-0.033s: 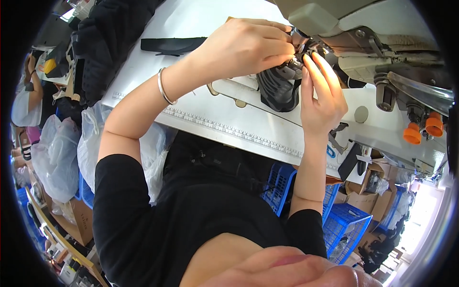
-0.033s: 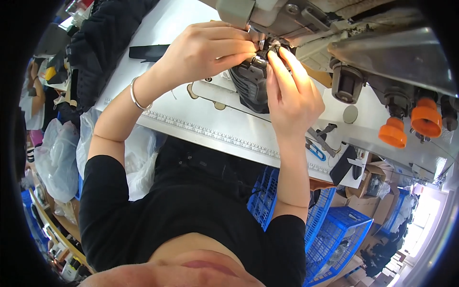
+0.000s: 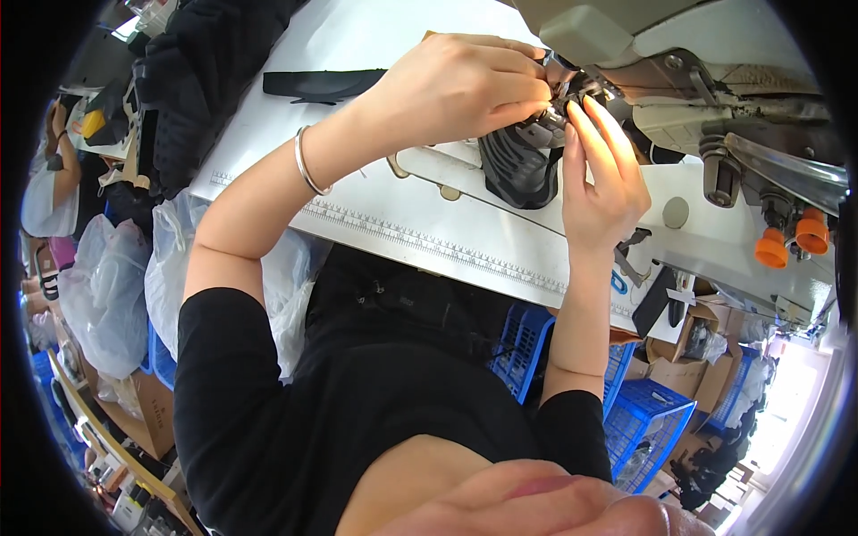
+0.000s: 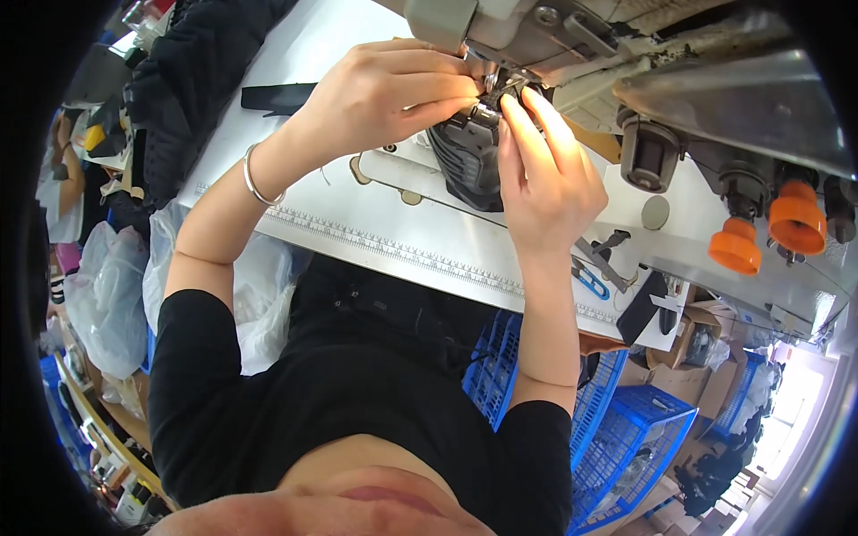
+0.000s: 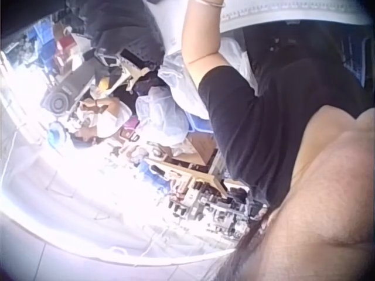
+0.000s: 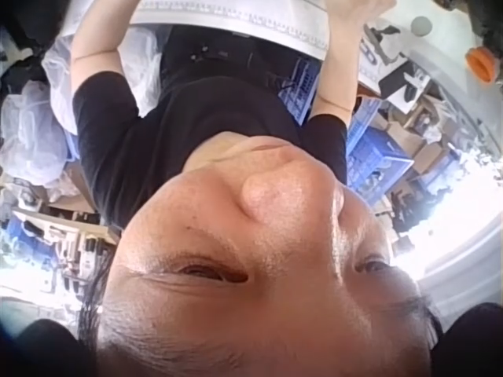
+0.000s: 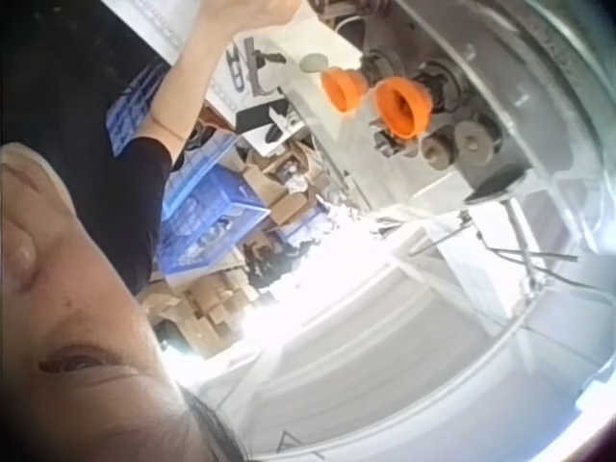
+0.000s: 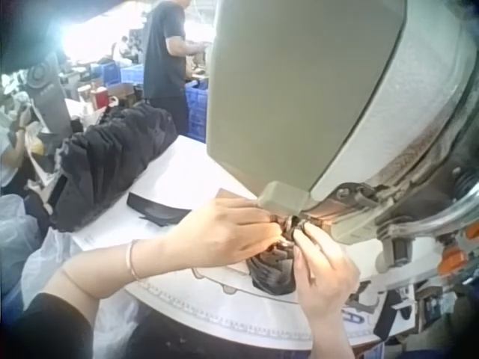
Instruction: Stitching the upper components of a shoe using an industrial sewing machine.
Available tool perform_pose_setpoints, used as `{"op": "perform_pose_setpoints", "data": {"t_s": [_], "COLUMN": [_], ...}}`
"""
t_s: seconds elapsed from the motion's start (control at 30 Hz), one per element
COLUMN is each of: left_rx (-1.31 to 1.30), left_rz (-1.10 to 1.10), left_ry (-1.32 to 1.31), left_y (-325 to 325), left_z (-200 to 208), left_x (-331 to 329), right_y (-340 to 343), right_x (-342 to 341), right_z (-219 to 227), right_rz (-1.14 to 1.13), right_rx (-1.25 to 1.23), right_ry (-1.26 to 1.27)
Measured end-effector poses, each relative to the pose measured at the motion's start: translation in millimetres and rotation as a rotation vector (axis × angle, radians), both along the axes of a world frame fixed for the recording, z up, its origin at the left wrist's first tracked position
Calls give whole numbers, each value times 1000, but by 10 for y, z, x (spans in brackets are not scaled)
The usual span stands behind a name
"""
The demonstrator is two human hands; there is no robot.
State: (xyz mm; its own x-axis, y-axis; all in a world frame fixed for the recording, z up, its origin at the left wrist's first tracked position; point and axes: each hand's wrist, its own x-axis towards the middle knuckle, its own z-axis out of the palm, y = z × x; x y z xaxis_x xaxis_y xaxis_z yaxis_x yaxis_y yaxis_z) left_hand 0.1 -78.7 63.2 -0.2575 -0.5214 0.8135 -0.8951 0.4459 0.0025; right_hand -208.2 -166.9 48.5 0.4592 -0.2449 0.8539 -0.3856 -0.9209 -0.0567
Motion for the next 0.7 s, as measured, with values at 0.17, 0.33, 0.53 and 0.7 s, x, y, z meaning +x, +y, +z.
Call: {"op": "perform_pose_setpoints", "data": {"t_s": [0.17, 0.33, 0.53, 0.7], "left_rx": [29, -1, 46, 520], "left_rz": [-15, -12, -13, -395], "left_ry": [40, 54, 105, 723], "left_y": [-27, -35, -30, -42], "left_z": [29, 16, -20, -133], "left_x": [22, 15, 16, 869], "right_y": [-1, -25, -3, 376], "right_x": [31, 40, 36, 51], "right_z": [23, 14, -30, -13], "right_rz": [-1, 3, 24, 27], "right_rx": [34, 7, 143, 111], "right_ry": [-14, -16, -57, -100]}}
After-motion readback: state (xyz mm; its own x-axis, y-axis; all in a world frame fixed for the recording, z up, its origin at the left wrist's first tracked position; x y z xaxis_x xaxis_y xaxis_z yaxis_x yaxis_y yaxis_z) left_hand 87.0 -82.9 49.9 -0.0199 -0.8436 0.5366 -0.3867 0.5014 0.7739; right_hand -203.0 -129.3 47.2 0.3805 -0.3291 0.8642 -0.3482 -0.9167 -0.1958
